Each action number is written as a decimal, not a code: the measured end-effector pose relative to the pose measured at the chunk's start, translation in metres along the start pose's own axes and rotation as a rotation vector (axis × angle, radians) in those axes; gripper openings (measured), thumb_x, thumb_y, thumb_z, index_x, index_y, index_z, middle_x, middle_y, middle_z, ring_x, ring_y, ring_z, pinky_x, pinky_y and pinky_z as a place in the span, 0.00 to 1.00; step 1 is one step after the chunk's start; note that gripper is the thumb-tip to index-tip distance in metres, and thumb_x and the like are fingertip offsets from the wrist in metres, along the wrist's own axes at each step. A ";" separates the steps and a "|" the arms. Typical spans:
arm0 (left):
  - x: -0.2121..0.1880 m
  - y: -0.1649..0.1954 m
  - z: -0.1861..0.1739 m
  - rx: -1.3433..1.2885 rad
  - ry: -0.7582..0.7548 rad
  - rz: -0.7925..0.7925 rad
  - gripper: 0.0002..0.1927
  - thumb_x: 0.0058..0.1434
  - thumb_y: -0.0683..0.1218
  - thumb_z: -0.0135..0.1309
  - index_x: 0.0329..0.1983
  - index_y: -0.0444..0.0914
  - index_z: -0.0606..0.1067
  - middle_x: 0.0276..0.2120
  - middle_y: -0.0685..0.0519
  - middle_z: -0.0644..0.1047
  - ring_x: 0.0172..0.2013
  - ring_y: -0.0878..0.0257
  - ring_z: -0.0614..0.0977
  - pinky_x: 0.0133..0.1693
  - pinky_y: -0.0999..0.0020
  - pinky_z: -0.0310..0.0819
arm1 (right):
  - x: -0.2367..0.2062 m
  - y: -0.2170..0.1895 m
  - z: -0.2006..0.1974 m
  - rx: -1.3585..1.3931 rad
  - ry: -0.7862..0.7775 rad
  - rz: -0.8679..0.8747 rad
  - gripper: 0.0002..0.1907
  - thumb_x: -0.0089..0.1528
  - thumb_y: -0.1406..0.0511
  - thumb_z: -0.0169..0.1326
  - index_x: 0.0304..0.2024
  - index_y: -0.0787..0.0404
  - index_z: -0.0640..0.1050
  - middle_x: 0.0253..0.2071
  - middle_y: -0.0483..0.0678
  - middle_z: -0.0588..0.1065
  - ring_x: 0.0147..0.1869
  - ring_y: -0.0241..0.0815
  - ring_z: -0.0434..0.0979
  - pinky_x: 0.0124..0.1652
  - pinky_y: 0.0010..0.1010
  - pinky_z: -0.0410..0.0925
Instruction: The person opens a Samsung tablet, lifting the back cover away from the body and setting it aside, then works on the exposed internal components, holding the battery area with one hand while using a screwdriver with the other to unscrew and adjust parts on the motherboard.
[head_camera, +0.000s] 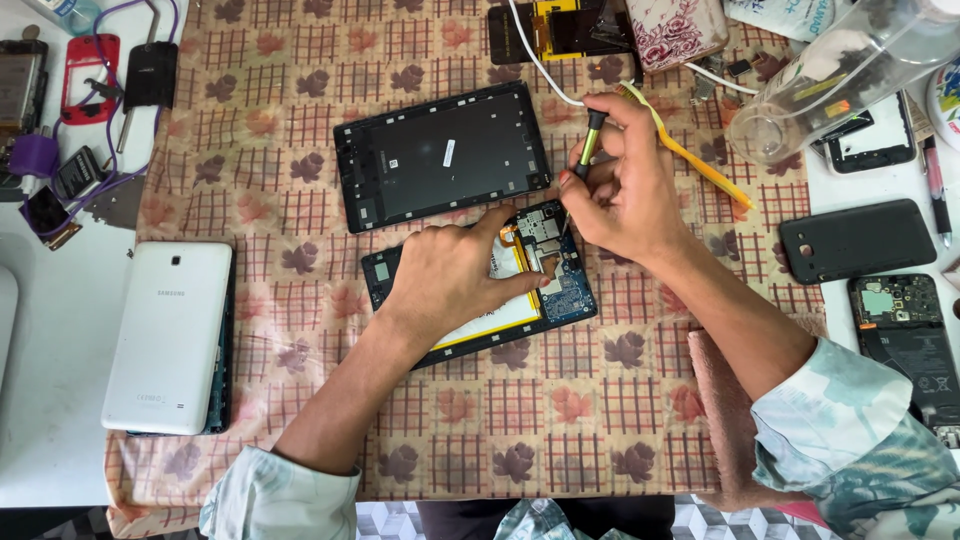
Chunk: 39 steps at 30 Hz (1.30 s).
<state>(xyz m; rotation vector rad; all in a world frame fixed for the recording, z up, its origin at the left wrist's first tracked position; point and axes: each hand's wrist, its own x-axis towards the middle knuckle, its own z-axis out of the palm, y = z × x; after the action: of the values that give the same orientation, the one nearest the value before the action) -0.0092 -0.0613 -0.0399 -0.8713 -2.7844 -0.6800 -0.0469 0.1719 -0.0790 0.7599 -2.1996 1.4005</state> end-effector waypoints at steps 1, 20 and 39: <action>0.000 0.000 0.000 0.000 -0.003 -0.002 0.38 0.50 0.64 0.68 0.55 0.33 0.76 0.17 0.46 0.79 0.21 0.52 0.84 0.27 0.58 0.79 | 0.000 0.000 0.000 0.005 -0.006 0.007 0.33 0.65 0.77 0.54 0.69 0.67 0.55 0.38 0.51 0.77 0.32 0.33 0.80 0.25 0.17 0.65; 0.001 -0.002 0.002 -0.016 -0.068 -0.072 0.36 0.50 0.65 0.69 0.51 0.35 0.75 0.26 0.45 0.82 0.26 0.52 0.86 0.32 0.58 0.82 | 0.009 0.001 -0.009 0.021 -0.307 -0.003 0.45 0.60 0.70 0.68 0.73 0.57 0.57 0.30 0.49 0.78 0.29 0.37 0.82 0.27 0.26 0.77; 0.000 0.000 0.000 -0.039 -0.081 -0.075 0.39 0.48 0.64 0.70 0.54 0.34 0.74 0.23 0.46 0.81 0.24 0.52 0.85 0.31 0.58 0.81 | 0.023 -0.029 -0.018 0.445 -0.519 0.229 0.43 0.63 0.85 0.49 0.75 0.55 0.52 0.50 0.64 0.80 0.54 0.52 0.85 0.49 0.33 0.78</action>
<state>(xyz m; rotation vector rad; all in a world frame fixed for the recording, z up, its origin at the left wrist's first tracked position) -0.0091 -0.0612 -0.0394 -0.8222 -2.8980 -0.7293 -0.0444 0.1734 -0.0382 1.1620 -2.4360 2.0368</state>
